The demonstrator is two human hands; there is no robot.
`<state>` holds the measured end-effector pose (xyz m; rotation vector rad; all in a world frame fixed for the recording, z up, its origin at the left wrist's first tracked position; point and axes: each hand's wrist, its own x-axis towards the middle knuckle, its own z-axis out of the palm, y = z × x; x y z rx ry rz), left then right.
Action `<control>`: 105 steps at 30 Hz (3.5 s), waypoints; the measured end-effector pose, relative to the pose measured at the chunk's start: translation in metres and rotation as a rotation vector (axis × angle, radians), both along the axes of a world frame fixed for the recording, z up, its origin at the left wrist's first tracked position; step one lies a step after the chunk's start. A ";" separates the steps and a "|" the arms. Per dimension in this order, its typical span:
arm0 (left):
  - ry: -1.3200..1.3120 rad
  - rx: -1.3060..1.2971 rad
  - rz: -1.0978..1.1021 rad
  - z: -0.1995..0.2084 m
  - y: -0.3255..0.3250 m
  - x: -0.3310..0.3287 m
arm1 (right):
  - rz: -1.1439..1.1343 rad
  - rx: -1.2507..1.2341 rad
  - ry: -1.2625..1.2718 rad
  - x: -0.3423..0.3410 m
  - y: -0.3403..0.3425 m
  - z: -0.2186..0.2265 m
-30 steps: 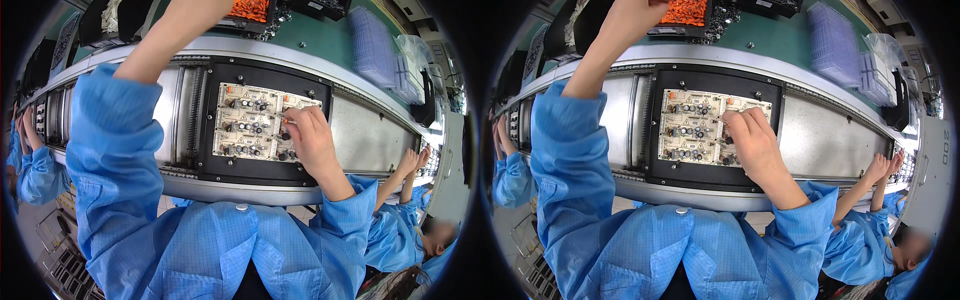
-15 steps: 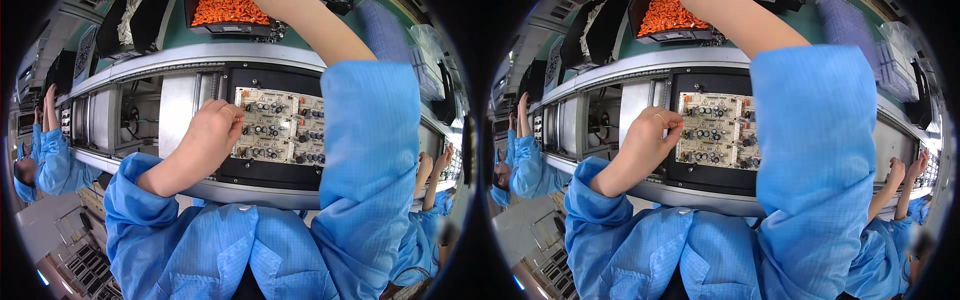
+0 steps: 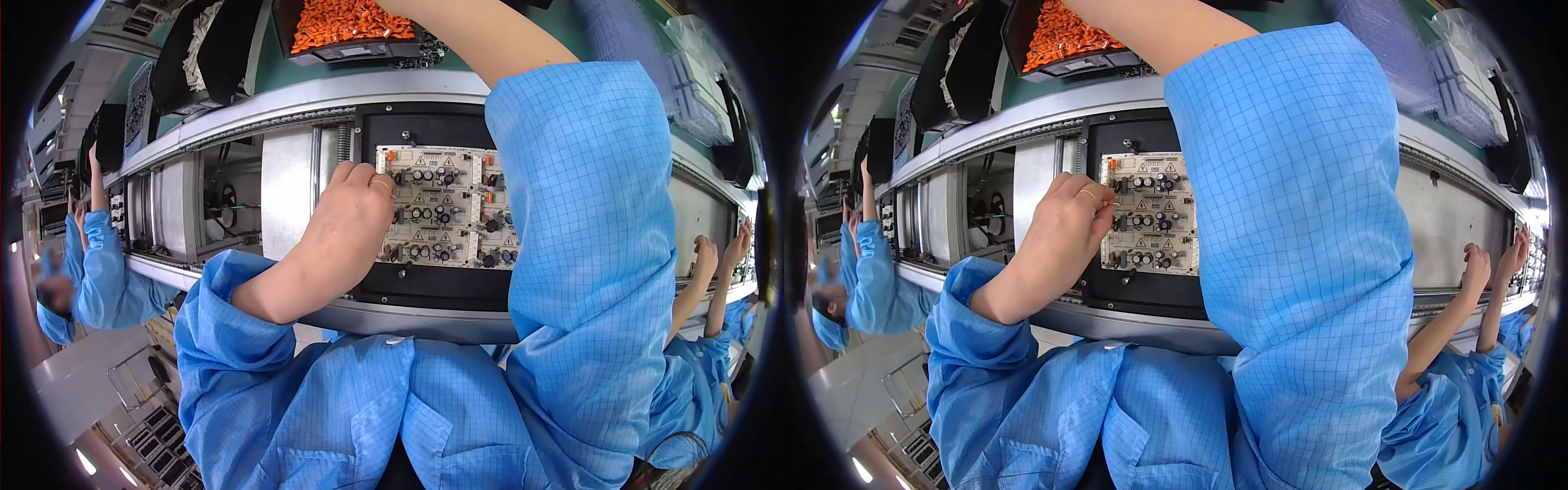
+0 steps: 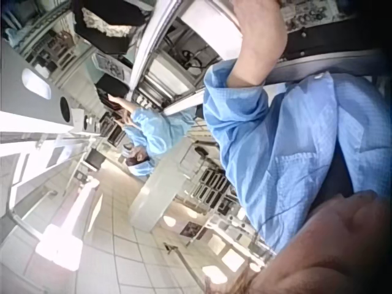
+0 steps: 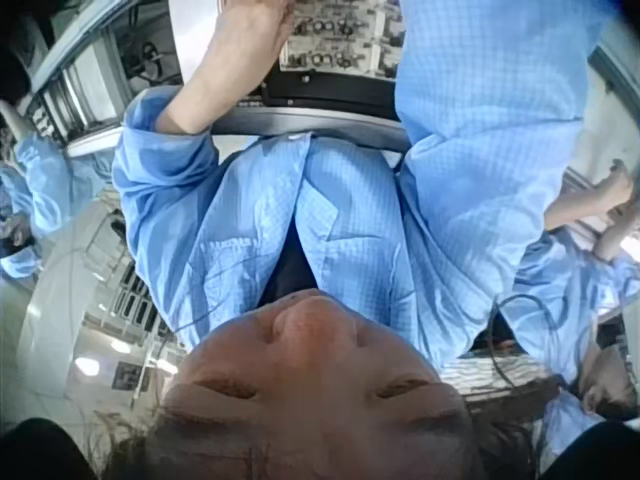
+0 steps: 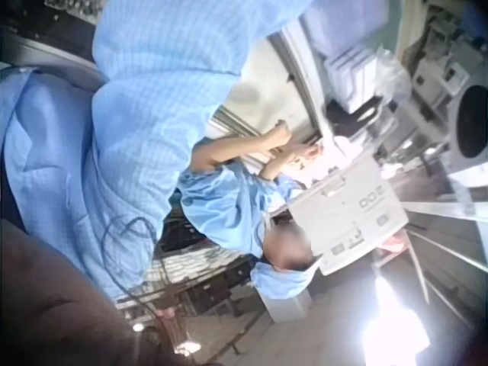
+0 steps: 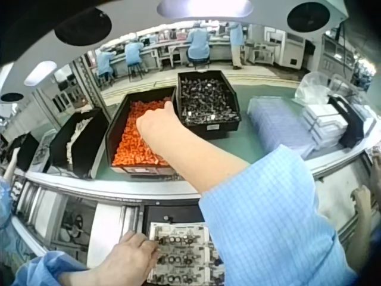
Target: The recorder is manually inserting small electronic components into multiple circuit boards on an assembly line.
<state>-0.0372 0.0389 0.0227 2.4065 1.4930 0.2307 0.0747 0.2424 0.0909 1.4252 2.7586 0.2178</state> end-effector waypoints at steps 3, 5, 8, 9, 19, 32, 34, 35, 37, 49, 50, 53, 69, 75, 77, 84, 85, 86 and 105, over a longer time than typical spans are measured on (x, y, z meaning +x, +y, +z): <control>0.000 -0.013 -0.071 0.001 0.003 0.011 | -0.012 0.081 0.082 0.019 0.018 -0.023; -0.006 -0.037 -0.052 -0.001 0.004 0.012 | 0.093 0.195 0.248 0.018 0.040 -0.048; -0.002 -0.048 -0.037 0.000 0.003 0.015 | 0.117 0.190 0.253 0.020 0.037 -0.041; 0.012 -0.055 -0.006 -0.001 0.002 0.012 | 0.151 0.184 0.271 0.012 0.038 -0.042; -0.104 0.575 0.002 -0.013 0.131 -0.024 | 0.246 -0.148 0.950 0.065 -0.061 -0.013; -0.031 0.506 0.256 -0.007 0.223 -0.028 | -0.110 -0.397 0.874 0.142 -0.248 -0.094; -0.041 0.514 0.262 -0.007 0.223 -0.027 | -0.033 -0.300 0.813 0.141 -0.243 -0.100; -0.098 0.500 0.262 -0.008 0.223 -0.026 | 0.005 -0.251 0.781 0.140 -0.242 -0.101; -0.209 0.471 0.266 -0.009 0.222 -0.026 | -0.004 -0.253 0.779 0.138 -0.244 -0.103; -0.304 0.380 0.396 0.010 0.196 -0.022 | -0.091 -0.234 0.811 0.136 -0.252 -0.110; -0.306 0.377 0.396 0.010 0.194 -0.022 | -0.116 -0.237 0.821 0.137 -0.254 -0.114; -0.297 0.459 0.312 0.010 0.187 -0.025 | -0.182 -0.276 0.847 0.136 -0.259 -0.116; -0.395 -0.045 0.196 -0.008 0.082 -0.005 | -0.784 -0.255 1.220 0.130 -0.260 -0.150; -0.515 -0.071 0.209 -0.007 0.056 -0.001 | -0.781 -0.079 0.981 0.140 -0.260 -0.159; -0.529 -0.082 0.206 -0.010 0.051 -0.002 | -0.834 -0.128 1.068 0.142 -0.260 -0.161; -0.551 -0.147 0.199 -0.018 0.036 -0.001 | -1.002 -0.277 1.291 0.146 -0.257 -0.164; -0.551 -0.148 0.196 -0.017 0.033 0.001 | -1.011 -0.277 1.302 0.147 -0.257 -0.163; -0.548 -0.203 0.209 -0.016 0.030 0.004 | -1.020 -0.277 1.314 0.148 -0.256 -0.163; -0.321 -0.247 0.040 -0.007 -0.013 0.025 | -0.869 -0.068 0.799 0.134 -0.264 -0.119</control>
